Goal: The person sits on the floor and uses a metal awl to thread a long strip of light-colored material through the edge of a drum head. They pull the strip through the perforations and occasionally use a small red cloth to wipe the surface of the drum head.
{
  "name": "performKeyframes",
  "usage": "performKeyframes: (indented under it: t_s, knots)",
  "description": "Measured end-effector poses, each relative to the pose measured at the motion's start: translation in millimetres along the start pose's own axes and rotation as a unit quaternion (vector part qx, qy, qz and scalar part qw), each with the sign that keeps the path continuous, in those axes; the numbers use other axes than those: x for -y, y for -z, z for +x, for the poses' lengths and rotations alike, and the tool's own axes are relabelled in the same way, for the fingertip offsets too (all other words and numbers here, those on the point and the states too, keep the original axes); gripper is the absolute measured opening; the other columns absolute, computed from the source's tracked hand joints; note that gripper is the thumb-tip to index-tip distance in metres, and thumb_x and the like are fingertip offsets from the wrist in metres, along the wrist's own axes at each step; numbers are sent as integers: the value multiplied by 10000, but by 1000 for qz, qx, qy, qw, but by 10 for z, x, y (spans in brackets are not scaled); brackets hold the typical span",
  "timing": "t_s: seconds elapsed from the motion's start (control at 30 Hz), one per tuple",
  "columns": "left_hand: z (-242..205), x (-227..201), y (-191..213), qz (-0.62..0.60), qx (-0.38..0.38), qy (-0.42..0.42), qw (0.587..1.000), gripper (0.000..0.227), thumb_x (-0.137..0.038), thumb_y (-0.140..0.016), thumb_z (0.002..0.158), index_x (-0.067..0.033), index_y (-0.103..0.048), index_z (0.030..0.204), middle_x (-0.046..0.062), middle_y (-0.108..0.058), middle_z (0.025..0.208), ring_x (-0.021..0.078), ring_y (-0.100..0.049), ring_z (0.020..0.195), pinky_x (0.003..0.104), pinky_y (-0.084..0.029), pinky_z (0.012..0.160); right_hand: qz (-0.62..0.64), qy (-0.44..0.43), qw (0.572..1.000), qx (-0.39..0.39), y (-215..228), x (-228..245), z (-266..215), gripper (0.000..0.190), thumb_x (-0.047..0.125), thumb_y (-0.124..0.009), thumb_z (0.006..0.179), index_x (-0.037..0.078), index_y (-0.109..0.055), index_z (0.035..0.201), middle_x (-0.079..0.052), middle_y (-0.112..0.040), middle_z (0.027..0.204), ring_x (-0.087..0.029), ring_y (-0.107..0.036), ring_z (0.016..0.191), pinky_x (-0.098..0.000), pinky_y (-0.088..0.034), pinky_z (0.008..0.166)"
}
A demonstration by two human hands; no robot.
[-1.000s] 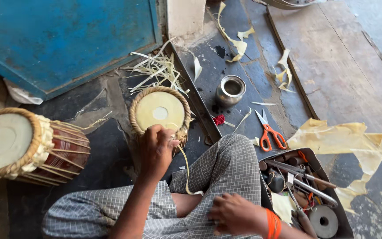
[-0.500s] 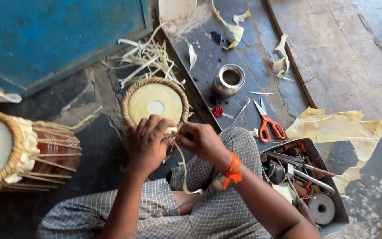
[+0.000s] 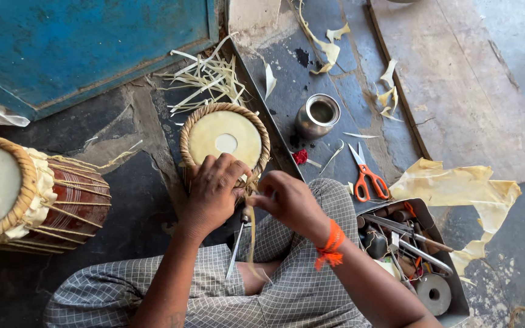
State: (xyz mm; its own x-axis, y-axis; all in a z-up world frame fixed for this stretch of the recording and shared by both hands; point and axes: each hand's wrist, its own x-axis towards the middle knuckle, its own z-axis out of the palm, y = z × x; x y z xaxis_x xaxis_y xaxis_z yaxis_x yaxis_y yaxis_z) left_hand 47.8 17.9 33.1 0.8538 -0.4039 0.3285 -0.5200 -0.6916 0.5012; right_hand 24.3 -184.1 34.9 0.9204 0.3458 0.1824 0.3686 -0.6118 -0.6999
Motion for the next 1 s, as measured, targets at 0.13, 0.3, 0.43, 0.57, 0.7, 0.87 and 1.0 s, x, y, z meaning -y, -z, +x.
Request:
performKeyframes:
  t_s: [0.13,0.3,0.43,0.57,0.7,0.87,1.0]
  knots:
    - [-25,14,-40,-22,-25,-8,999,327,-131,-817,757,-182,-653,1035,15,-613,1027,269,-571,989,446,-404,855,-18,-2,1000,20,-153,-60,89,293,292,-721,968,48,-610,849,-114,-586,758,-304,-611,658,-410,-480,605]
    - [-76,2,-54,-53,-53,-8,997,332,-125,-823,728,-194,-646,999,4,-617,1015,260,-586,991,443,-421,881,-21,45,998,36,-290,-205,-261,172,170,-682,953,42,-585,890,-118,-594,820,-331,-629,699,-433,-486,600]
    - [-5,-44,-42,-40,-53,-1,998,341,-132,-838,724,-177,-644,1002,-10,-645,989,256,-591,962,441,-411,863,-3,54,998,45,-135,-350,-322,150,158,-684,947,51,-579,942,-104,-596,851,-324,-650,737,-414,-517,634]
    - [-69,12,-54,-52,-60,-8,997,379,-146,-838,738,-138,-628,1054,5,-654,993,271,-590,974,434,-414,882,70,-58,993,73,-114,-314,-269,173,163,-709,911,38,-602,965,-117,-577,782,-310,-625,668,-411,-511,602]
    - [-30,12,-55,-34,-82,-18,996,407,-153,-836,725,-117,-617,1066,5,-669,1000,266,-602,977,436,-415,880,48,1,998,46,-164,-312,-55,163,145,-712,918,46,-590,961,-94,-608,801,-284,-632,708,-389,-506,632]
    - [-96,5,-215,-50,-90,7,995,376,-112,-830,765,-139,-620,1076,28,-669,1028,285,-593,1022,415,-430,912,-37,79,995,-45,-265,-501,-183,144,70,-719,880,45,-578,900,-109,-581,804,-323,-596,736,-403,-486,653]
    - [-50,11,-145,-46,-94,-7,994,391,-94,-818,764,-157,-639,1107,5,-681,1031,270,-595,1000,414,-432,894,188,-43,979,61,-423,-601,-214,71,70,-652,943,25,-599,954,-100,-624,823,-327,-606,764,-418,-517,677]
